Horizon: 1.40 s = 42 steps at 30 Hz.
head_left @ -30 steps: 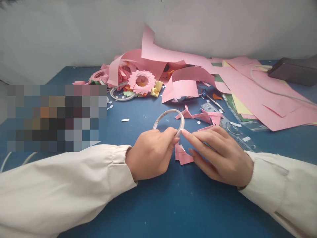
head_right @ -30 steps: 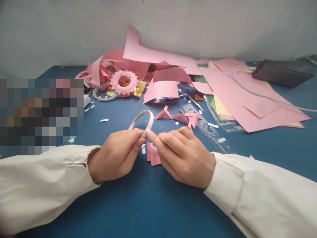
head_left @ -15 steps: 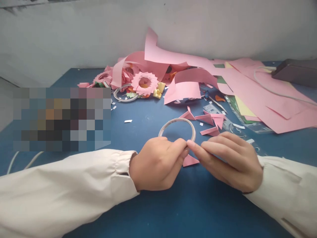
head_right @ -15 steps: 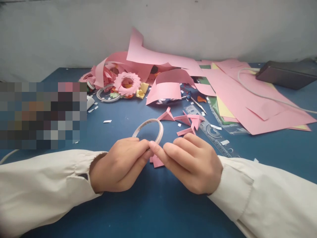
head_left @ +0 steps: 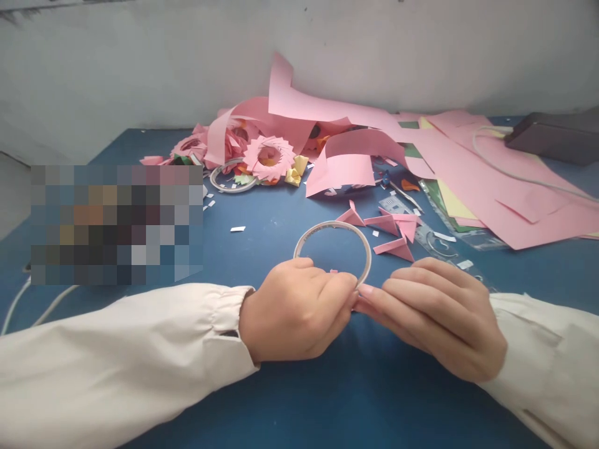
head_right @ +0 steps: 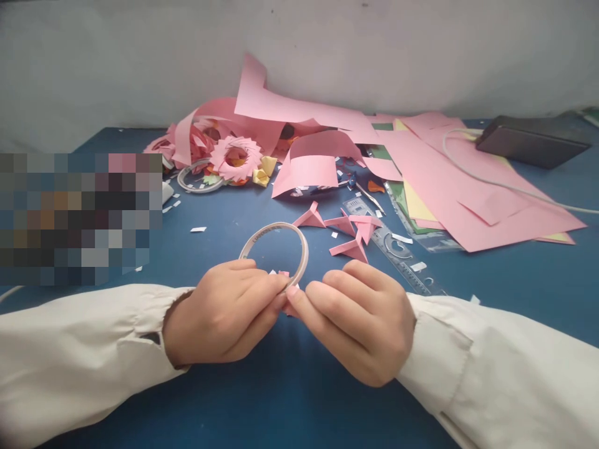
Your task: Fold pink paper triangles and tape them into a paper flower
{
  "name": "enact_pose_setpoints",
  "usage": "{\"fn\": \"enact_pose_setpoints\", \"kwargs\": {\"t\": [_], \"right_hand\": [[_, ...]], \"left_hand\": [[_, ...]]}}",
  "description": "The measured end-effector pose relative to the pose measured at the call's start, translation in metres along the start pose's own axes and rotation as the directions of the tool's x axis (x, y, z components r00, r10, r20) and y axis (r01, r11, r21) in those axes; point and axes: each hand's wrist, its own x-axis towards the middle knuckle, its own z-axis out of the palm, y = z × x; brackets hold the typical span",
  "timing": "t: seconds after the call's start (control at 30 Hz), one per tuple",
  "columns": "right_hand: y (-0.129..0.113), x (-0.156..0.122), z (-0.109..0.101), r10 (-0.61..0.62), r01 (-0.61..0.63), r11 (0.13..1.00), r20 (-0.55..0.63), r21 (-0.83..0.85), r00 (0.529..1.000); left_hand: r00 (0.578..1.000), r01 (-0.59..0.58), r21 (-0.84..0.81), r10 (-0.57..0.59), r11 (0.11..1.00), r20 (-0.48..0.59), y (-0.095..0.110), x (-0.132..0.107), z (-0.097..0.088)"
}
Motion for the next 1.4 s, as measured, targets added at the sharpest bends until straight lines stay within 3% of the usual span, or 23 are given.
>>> {"fn": "enact_pose_setpoints", "kwargs": {"t": [0.2,0.43,0.5,0.53,0.6,0.67,0.7,0.73,0.83,0.93,1.0,1.07,1.13,1.23,1.4], "right_hand": [[0.000,-0.003,0.006,0.094,-0.095,0.986,0.012,0.140,0.995],[-0.010,0.000,-0.006,0.061,-0.070,0.987,0.062,0.148,0.996],[-0.025,-0.001,-0.009,0.091,-0.085,0.987,-0.042,0.135,0.995],[-0.033,-0.001,-0.009,0.262,-0.256,0.960,-0.040,0.116,0.964],[-0.045,-0.003,-0.009,0.337,-0.333,0.941,-0.061,0.066,0.939],[-0.046,-0.004,-0.008,0.219,-0.222,0.974,0.060,0.035,0.974],[-0.042,-0.004,-0.007,0.069,-0.075,0.994,0.079,0.082,0.995],[-0.035,-0.004,-0.006,0.014,-0.020,0.995,0.066,0.100,0.998],[-0.010,-0.003,0.001,0.032,-0.046,0.988,0.096,0.145,0.995],[0.004,-0.003,0.008,0.083,-0.103,0.981,0.127,0.163,0.988],[0.004,-0.004,0.011,0.109,-0.135,0.979,0.163,0.154,0.981],[0.002,-0.004,0.012,0.143,-0.175,0.970,0.188,0.169,0.972],[0.000,-0.005,0.012,0.180,-0.223,0.950,0.197,0.219,0.964],[-0.002,-0.005,0.011,0.221,-0.288,0.900,0.227,0.326,0.948],[-0.002,-0.007,0.010,0.267,-0.359,0.832,0.263,0.423,0.927]], "left_hand": [[0.998,-0.034,-0.022,0.035,0.999,0.052,-0.002,0.001,-0.002],[0.999,0.016,-0.119,-0.010,0.993,0.053,0.007,0.004,-0.008],[0.994,0.110,-0.160,-0.104,0.981,0.046,0.006,0.007,-0.016],[0.981,0.195,-0.164,-0.193,0.967,0.028,0.004,0.009,-0.020],[0.945,0.316,-0.145,-0.324,0.938,-0.036,-0.002,0.011,-0.028],[0.955,0.281,-0.054,-0.285,0.958,-0.079,-0.008,0.012,-0.031],[0.971,0.225,0.008,-0.224,0.974,-0.078,-0.011,0.011,-0.029],[0.983,0.176,0.075,-0.172,0.982,-0.063,-0.013,0.010,-0.026],[0.987,0.152,0.260,-0.159,0.954,0.006,-0.019,0.006,-0.011],[0.955,0.252,0.339,-0.289,0.906,0.061,-0.025,0.004,0.001],[0.919,0.368,0.277,-0.393,0.888,0.040,-0.026,0.004,0.002],[0.897,0.439,0.098,-0.442,0.893,0.003,-0.023,0.003,-0.001],[0.903,0.426,-0.155,-0.429,0.891,0.012,-0.018,0.003,-0.006],[0.922,0.376,-0.475,-0.375,0.796,0.101,-0.011,0.004,-0.011],[0.943,0.318,-0.659,-0.297,0.681,0.148,-0.010,0.006,-0.011]]}}
